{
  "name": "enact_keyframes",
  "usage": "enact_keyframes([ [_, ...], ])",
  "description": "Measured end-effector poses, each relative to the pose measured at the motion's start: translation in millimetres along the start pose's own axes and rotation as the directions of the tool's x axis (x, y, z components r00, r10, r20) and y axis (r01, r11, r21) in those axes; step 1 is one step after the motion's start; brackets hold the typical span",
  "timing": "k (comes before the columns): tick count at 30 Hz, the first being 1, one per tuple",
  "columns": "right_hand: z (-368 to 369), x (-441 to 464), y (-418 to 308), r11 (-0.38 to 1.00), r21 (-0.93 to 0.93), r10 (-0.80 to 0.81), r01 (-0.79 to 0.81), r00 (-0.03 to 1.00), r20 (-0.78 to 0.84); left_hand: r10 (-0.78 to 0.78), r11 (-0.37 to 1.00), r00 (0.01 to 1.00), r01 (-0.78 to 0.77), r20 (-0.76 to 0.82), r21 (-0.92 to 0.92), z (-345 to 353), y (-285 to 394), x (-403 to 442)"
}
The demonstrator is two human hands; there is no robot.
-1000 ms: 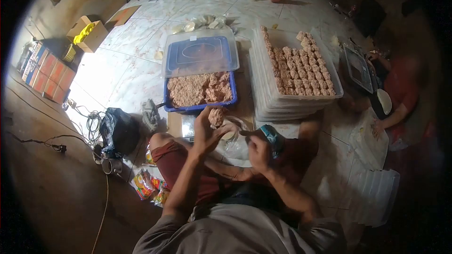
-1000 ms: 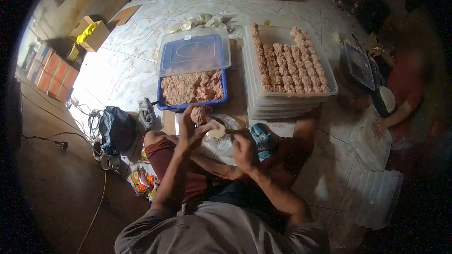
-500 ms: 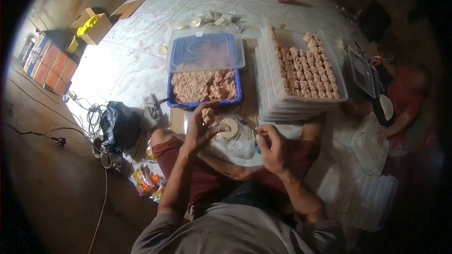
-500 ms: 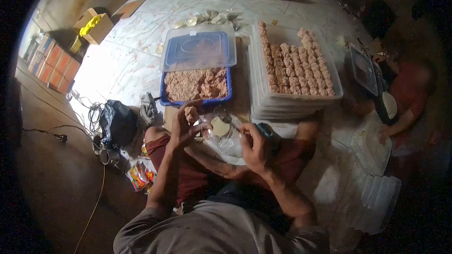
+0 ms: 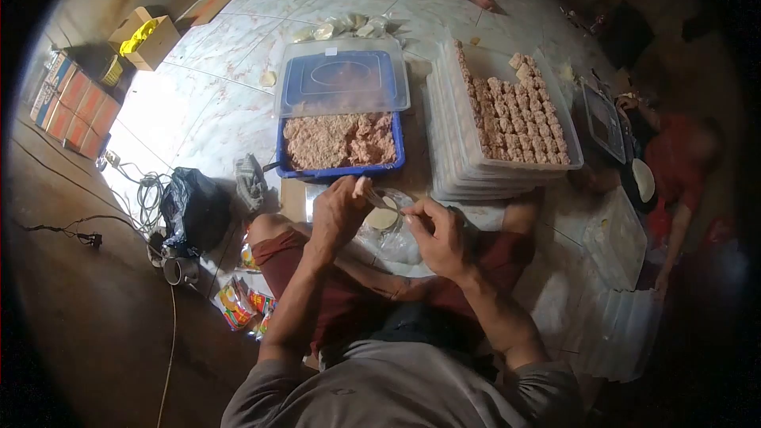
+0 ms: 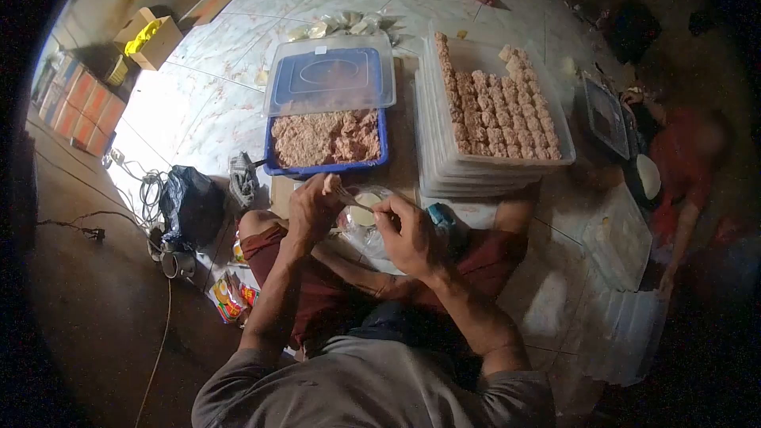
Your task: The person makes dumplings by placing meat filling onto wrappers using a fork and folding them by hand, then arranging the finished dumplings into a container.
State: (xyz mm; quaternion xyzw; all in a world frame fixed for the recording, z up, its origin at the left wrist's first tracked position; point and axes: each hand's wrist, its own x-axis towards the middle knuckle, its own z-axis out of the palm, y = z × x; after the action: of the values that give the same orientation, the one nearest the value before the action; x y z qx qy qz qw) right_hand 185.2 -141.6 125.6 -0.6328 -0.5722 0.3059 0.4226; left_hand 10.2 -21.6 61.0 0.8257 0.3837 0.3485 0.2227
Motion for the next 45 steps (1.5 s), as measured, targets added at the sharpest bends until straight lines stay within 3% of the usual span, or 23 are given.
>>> enact_keyframes([
  [2,11.8,15.4,21.4,0.979,0.2,0.041,-0.038,0.999,-0.012,-0.304,0.953,0.952,0.303,0.032,0.023,-10.1,-0.1,-2.3],
  [4,22.9,37.5,36.5,0.768,0.626,0.135,-0.134,0.99,0.047,-0.34,0.927,0.938,0.345,0.061,-0.144,-11.8,-10.3,-10.4],
  [5,31.8,47.7,65.1,0.769,0.626,0.134,-0.13,0.99,0.041,-0.373,0.871,0.922,0.386,0.102,-0.303,-11.2,-18.3,-15.1],
  [6,46.8,57.0,109.9,0.739,0.633,0.22,-0.232,0.97,0.1,-0.206,0.878,0.974,0.224,0.089,-0.422,-10.3,-28.9,-20.5],
  [10,56.5,35.1,173.9,0.616,0.571,0.497,-0.542,0.83,0.252,-0.205,0.757,0.972,0.229,0.11,-0.612,-19.5,-23.1,-31.2],
  [11,51.4,34.0,153.1,0.718,0.404,0.582,-0.567,0.807,0.099,-0.214,0.756,0.973,0.223,0.09,-0.615,-15.5,-26.8,-24.0],
  [13,34.0,20.6,102.7,0.984,0.164,0.091,-0.071,0.989,-0.116,-0.311,0.56,0.891,0.454,0.332,-0.693,-7.8,-28.8,-29.3],
  [14,26.4,16.8,69.6,0.984,0.165,0.091,-0.072,0.99,-0.108,-0.319,0.448,0.857,0.513,0.405,-0.733,1.9,-31.5,-28.4],
  [15,19.4,11.3,34.2,0.989,-0.073,-0.134,0.126,0.984,-0.118,-0.321,0.443,0.855,0.516,0.408,-0.733,1.7,-23.9,-20.7],
  [16,13.7,4.6,11.2,0.9,-0.307,-0.346,0.309,0.935,-0.073,-0.308,0.727,0.87,0.476,0.385,-0.495,-1.8,-11.8,-10.6],
  [17,9.2,-1.4,0.6,0.901,-0.313,-0.337,0.3,0.939,-0.07,-0.281,0.91,0.885,0.368,0.37,-0.191,-2.0,-4.2,-4.9],
  [19,2.5,-6.9,-11.4,0.884,-0.45,-0.099,0.125,0.992,0.081,-0.333,0.871,0.875,0.428,0.351,-0.242,2.2,0.9,-5.9],
  [21,-6.5,-6.3,-12.9,0.918,-0.365,-0.17,0.156,0.985,-0.007,-0.22,0.661,0.945,0.328,0.243,-0.675,-3.8,5.7,-9.7],
  [23,-4.3,-8.0,-9.4,0.945,-0.271,-0.219,0.184,0.97,-0.104,-0.178,0.61,0.967,0.252,0.18,-0.751,-2.7,-8.0,-16.6],
  [27,10.3,-2.6,7.4,0.937,-0.303,-0.151,0.174,0.984,0.097,-0.274,0.831,0.856,0.44,0.438,-0.341,12.7,-29.7,-21.9],
  [30,-2.8,20.5,0.6,0.943,-0.315,-0.119,0.111,0.993,-0.007,-0.343,0.485,0.906,0.397,0.248,-0.779,-4.8,-7.3,-25.8],
  [33,-1.6,69.6,27.5,0.708,-0.681,-0.25,0.188,0.968,0.007,-0.247,0.719,0.917,0.39,0.314,-0.575,6.8,-53.6,-39.8],
  [34,4.0,86.1,41.0,0.706,-0.682,-0.25,0.19,0.968,0.011,-0.308,0.616,0.822,0.556,0.479,-0.558,-2.6,-41.9,-35.8],
  [36,20.5,118.3,67.9,0.445,-0.855,-0.432,0.267,0.9,0.056,-0.277,0.64,0.898,0.438,0.342,-0.632,2.9,-37.4,-38.8],
  [37,28.3,127.1,78.5,0.443,-0.854,-0.435,0.271,0.898,0.059,-0.246,0.658,0.948,0.317,0.203,-0.683,4.4,-35.8,-41.3],
  [39,41.3,137.0,85.9,0.296,-0.861,-0.496,0.413,0.837,0.231,-0.283,0.571,0.91,0.414,0.304,-0.709,-4.6,-33.1,-40.7],
  [41,41.8,135.8,85.1,0.295,-0.821,-0.458,0.489,0.826,0.328,-0.489,0.673,0.752,0.647,0.441,-0.357,-6.0,-45.1,-44.2],
  [45,14.7,130.2,64.1,0.471,-0.761,-0.454,0.446,0.862,0.225,-0.382,0.549,0.846,0.531,0.371,-0.646,-6.9,-49.8,-49.1],
])
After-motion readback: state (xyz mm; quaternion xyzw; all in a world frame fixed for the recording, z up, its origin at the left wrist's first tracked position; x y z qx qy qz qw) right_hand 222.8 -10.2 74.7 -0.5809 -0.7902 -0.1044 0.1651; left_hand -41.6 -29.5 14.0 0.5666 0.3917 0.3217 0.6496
